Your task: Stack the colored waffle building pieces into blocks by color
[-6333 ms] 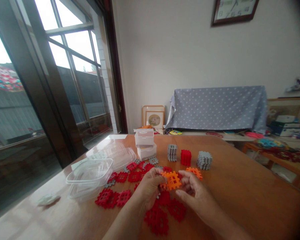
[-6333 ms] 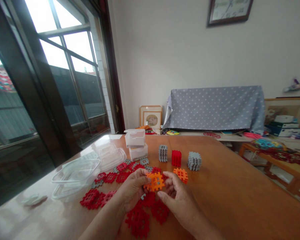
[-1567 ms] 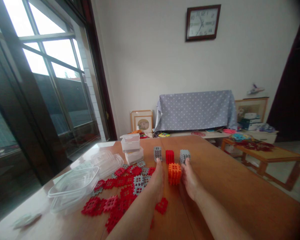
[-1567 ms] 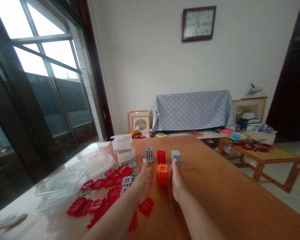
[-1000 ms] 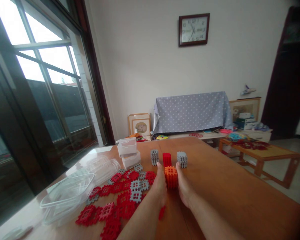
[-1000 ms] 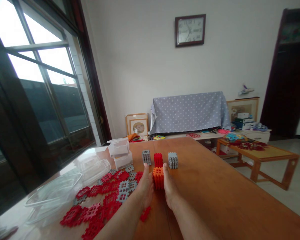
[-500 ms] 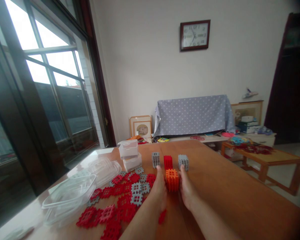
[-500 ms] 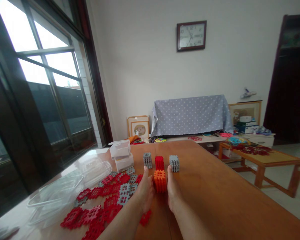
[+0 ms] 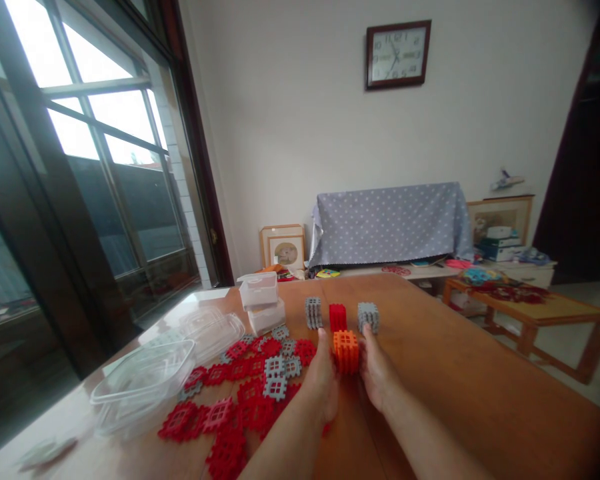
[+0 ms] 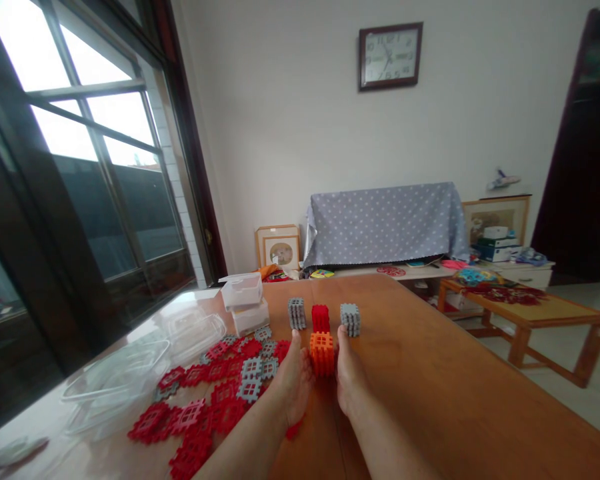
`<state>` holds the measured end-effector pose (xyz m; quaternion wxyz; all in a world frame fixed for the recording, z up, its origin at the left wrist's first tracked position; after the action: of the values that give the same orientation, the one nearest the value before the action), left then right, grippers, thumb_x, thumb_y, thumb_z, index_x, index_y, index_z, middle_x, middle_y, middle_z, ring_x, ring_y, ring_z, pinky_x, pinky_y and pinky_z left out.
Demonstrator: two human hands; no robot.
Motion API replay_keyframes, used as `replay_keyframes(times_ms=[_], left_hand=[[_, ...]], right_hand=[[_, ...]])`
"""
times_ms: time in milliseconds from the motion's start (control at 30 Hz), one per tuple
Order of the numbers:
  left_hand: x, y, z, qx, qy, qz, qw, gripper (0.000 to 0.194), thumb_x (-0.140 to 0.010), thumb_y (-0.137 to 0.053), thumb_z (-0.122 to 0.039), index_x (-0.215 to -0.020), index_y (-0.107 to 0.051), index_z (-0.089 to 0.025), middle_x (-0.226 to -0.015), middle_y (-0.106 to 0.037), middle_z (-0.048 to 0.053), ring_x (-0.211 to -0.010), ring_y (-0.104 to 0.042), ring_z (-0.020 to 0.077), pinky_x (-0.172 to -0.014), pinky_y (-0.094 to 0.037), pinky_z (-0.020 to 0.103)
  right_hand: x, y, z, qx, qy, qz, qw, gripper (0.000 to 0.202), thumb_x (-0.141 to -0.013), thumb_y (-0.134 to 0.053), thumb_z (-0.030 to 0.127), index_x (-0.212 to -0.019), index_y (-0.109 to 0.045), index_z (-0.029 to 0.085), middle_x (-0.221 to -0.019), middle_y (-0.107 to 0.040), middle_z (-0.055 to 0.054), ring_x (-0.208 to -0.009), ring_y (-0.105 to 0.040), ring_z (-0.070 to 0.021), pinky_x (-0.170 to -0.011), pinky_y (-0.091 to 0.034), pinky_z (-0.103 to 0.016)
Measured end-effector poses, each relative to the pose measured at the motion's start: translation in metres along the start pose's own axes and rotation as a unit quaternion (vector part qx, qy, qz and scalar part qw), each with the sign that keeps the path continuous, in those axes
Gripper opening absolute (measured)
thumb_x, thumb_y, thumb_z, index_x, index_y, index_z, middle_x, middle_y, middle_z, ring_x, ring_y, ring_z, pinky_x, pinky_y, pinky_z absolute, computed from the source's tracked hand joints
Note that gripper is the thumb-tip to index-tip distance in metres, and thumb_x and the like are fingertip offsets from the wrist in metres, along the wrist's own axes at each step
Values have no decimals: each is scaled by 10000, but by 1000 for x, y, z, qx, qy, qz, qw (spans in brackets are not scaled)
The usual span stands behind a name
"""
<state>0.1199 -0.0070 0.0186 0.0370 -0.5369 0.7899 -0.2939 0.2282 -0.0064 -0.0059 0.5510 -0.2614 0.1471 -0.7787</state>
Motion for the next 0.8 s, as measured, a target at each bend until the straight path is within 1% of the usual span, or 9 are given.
replay_keyframes(times_ms=[133,233,333,400,533,667,800], left_hand=[[-2,0,3,7,-7,12,1000,831,-888,-346,-784,-1367,-593,-151,-1502,-513,152,-1497,-309,293,-1260,-145,433],[-4,0,5,7,-10,0,1000,834,-882,-363,-784,-1404,-567,-166,-1553,-451,127,-1529,-220,289,-1269,-108,435],[-6,-1,7,11,-14,-4,1000,813,-893,-370,-767,-1426,-549,-181,-1568,-435,100,-1545,-154,273,-1274,-86,429],[-9,-4,8,19,-17,7,1000,808,-901,-361,-761,-1435,-540,-182,-1567,-439,91,-1541,-178,266,-1276,-92,415],[-16,-11,12,39,-17,38,998,837,-906,-317,-770,-1443,-527,-163,-1561,-447,100,-1513,-273,267,-1271,-122,396],[-27,-22,19,42,-17,59,997,827,-905,-317,-767,-1429,-540,-168,-1536,-486,95,-1498,-307,263,-1270,-112,382],[-42,-34,27,40,-9,80,996,830,-896,-309,-778,-1410,-560,-176,-1505,-524,94,-1491,-318,255,-1261,-131,371]], right_hand=[[-4,1,-1,6,6,1,1000,547,-912,-472,701,-979,-719,217,-872,-803,-82,-1003,-730,-315,-855,-568,-398],[-5,2,-1,9,11,9,1000,541,-908,-477,701,-1000,-716,225,-894,-804,-78,-1023,-724,-319,-865,-569,-405],[-6,4,0,12,12,16,1000,538,-907,-478,701,-989,-714,224,-905,-802,-74,-1038,-718,-312,-882,-566,-401],[-8,7,1,9,10,12,1000,523,-902,-489,700,-947,-707,227,-903,-800,-72,-1040,-717,-307,-888,-563,-396],[-14,15,6,0,10,-2,1000,501,-891,-509,702,-875,-686,233,-906,-797,-68,-1032,-718,-290,-886,-562,-376],[-21,25,16,1,10,-12,1000,536,-893,-489,713,-897,-697,219,-909,-796,-81,-1023,-722,-281,-882,-558,-367],[-28,37,29,5,5,-19,1000,590,-881,-467,745,-911,-711,209,-897,-796,-92,-998,-730,-282,-868,-559,-369]])
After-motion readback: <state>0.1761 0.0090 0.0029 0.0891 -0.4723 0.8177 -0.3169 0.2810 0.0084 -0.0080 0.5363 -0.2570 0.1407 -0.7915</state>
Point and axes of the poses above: each hand's wrist, its own x-axis away from the middle knuckle, its own y-axis out of the back of the hand, z = x × y, the point moved 2 cm from there along -x, towards the middle knuckle
